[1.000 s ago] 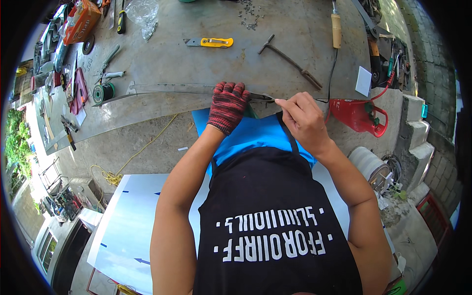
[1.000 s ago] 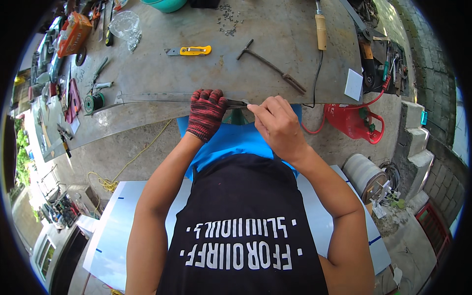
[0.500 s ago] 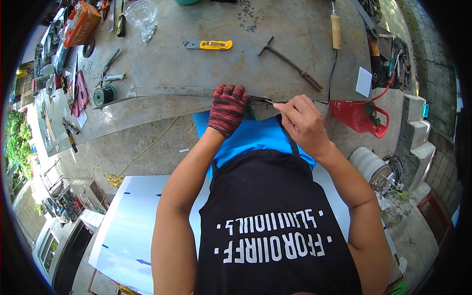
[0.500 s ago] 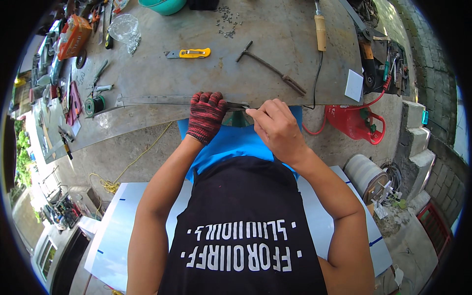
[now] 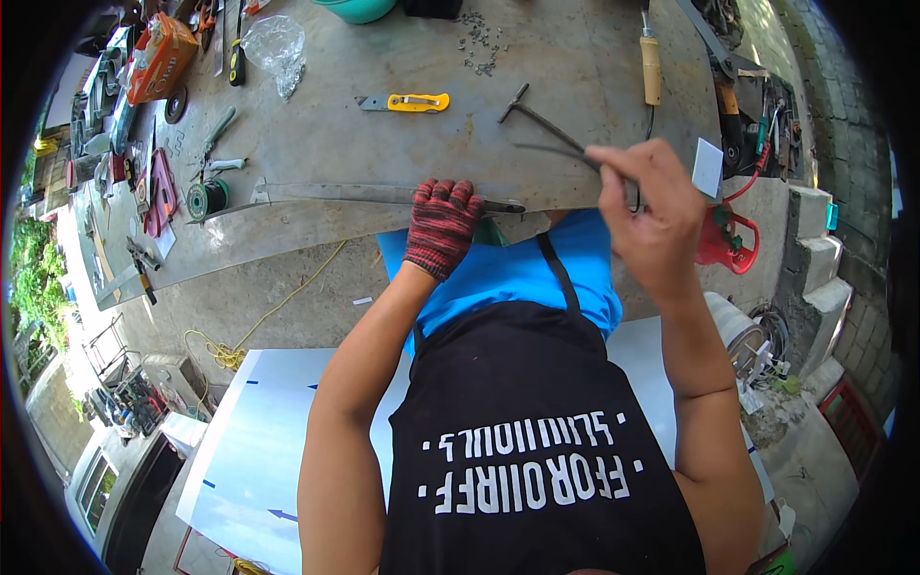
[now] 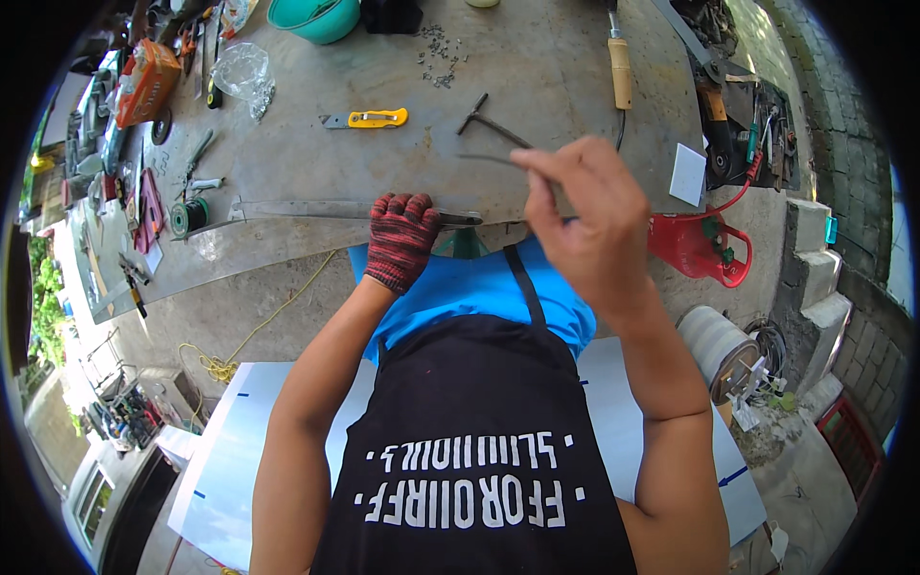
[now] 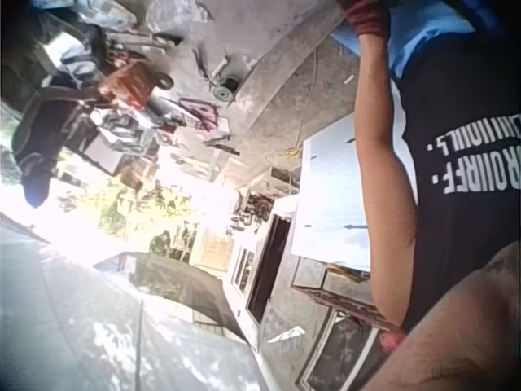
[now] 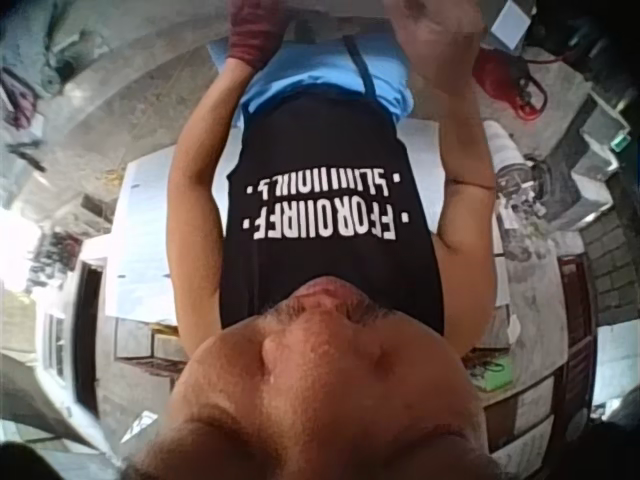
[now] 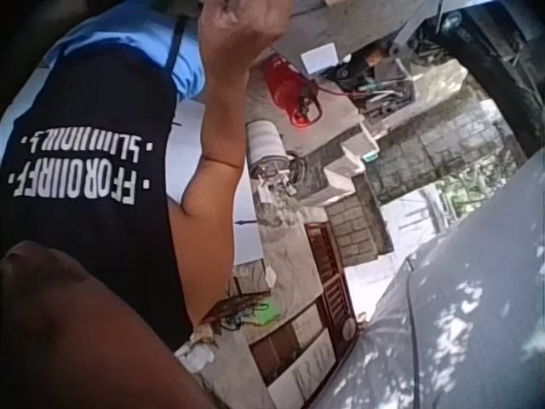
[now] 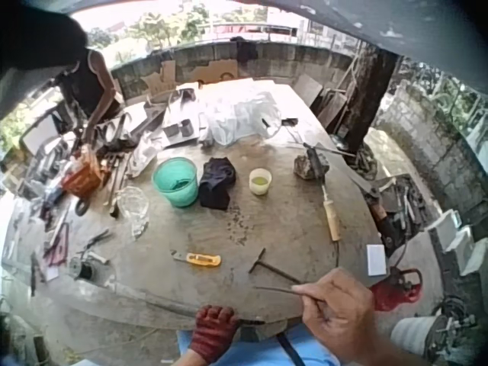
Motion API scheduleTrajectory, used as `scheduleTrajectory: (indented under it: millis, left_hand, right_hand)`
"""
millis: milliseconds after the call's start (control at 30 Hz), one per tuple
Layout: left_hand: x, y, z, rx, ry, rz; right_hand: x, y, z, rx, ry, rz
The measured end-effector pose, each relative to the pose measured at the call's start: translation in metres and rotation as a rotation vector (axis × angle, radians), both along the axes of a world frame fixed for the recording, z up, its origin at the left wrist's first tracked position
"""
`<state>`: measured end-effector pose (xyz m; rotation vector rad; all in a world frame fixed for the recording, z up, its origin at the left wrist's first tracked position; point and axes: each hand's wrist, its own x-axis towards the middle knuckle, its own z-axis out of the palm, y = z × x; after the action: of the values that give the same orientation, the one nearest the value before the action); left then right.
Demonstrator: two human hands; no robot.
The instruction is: Soldering a metal strip onto a base to fabricate a channel letter sign component.
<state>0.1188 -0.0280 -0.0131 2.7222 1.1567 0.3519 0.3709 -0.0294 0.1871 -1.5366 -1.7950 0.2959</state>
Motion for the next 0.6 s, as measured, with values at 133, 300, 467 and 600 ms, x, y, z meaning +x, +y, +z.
scheduleTrajectory:
  millis: [133,300,467,600]
  left_hand:
    - [-0.001,-0.001,-0.001,0.033,-0.002,0.002]
    - [0.002,0.000,0.003,0.003,0.003,-0.004]
    - [0.001,-0.003,-0.001,0.028,-0.026,0.005]
    - [0.002,-0.001,0.000,0.009,-0.006,0.008]
  right_hand:
    - [0.047,0.080,-0.031,0.102,0.131,-0.324]
    - [0.085,0.180,-0.104,0.135,0.231,-0.568]
    - [0.088,0.224,-0.131,0.218,0.417,-0.706]
    - [0.099,0.224,-0.116,0.244,0.292,-0.714]
